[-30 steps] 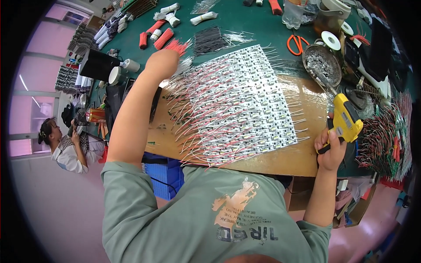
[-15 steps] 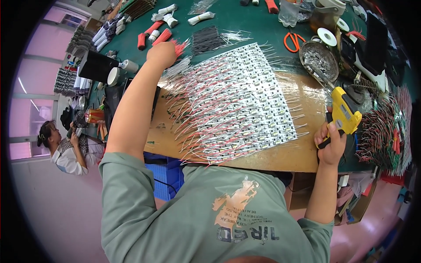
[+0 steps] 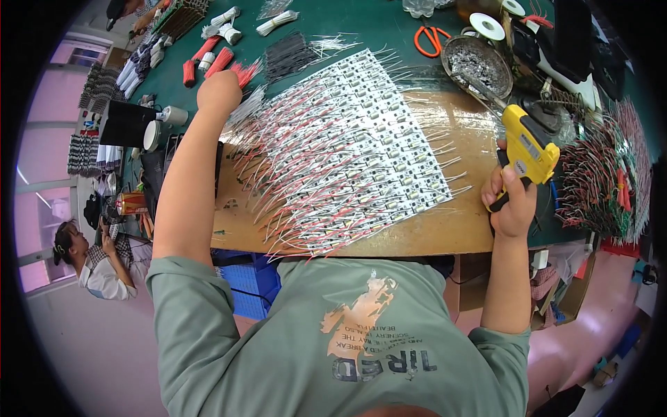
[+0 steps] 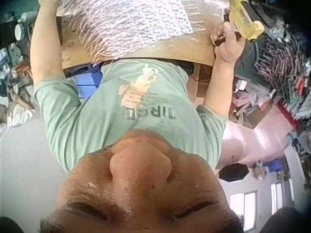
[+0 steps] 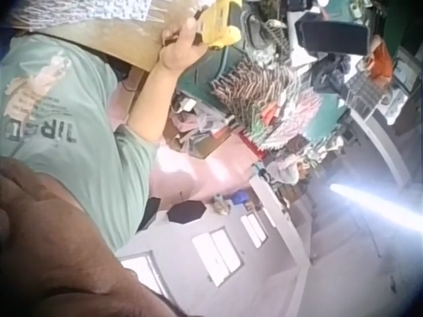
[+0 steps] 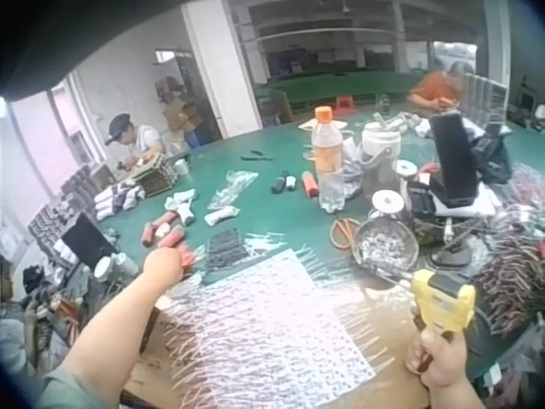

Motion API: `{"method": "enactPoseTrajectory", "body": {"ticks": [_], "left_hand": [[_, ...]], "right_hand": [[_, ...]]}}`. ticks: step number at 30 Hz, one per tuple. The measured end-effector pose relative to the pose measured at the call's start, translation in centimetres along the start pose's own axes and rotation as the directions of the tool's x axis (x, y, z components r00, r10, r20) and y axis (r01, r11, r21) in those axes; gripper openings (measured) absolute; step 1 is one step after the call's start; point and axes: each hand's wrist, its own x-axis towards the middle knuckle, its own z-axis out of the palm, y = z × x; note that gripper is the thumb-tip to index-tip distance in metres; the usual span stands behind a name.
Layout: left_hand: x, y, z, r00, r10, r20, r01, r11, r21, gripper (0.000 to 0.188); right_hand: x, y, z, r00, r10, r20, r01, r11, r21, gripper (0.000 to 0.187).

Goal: The person solders electrical wires onto a circuit board panel by positioning the wires by hand and applying a soldering tool.

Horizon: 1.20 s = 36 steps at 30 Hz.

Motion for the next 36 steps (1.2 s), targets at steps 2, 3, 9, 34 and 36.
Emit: {"method": "enactPoseTrajectory", "body": {"ticks": [2,3,9,34,36], "left_hand": [[0.1,-0.2,0.4,1.000,0.009,-0.004,-0.009,1.000,-0.012,0.018],[0.2,-0.3,0.5,1.000,0.015,-0.010,-0.015,1.000,-0.024,0.017],[0.3,-1.2,1.1,0.999,0.041,-0.032,-0.041,0.999,-0.023,0.018],[-3.3,-0.6,-1.6,0.956,0.279,0.091,-0.249,0.935,-0.254,0.016],[-3.1,-0.7,-1.3,0.960,0.268,0.088,-0.238,0.937,-0.254,0.017]], "right_hand": [[-0.1,0.1,-0.1,1.000,0.003,-0.003,-0.003,1.000,-0.004,0.047],[-0.1,0.1,-0.1,1.000,0.003,-0.004,-0.003,1.000,-0.007,0.047],[-0.1,0.0,0.0,1.000,0.010,-0.005,-0.010,1.000,0.000,0.047],[0.1,0.4,-0.4,0.999,-0.037,0.014,0.037,0.999,0.012,0.052],[0.1,0.4,-0.3,0.999,-0.036,0.012,0.035,0.999,0.010,0.052]]}}
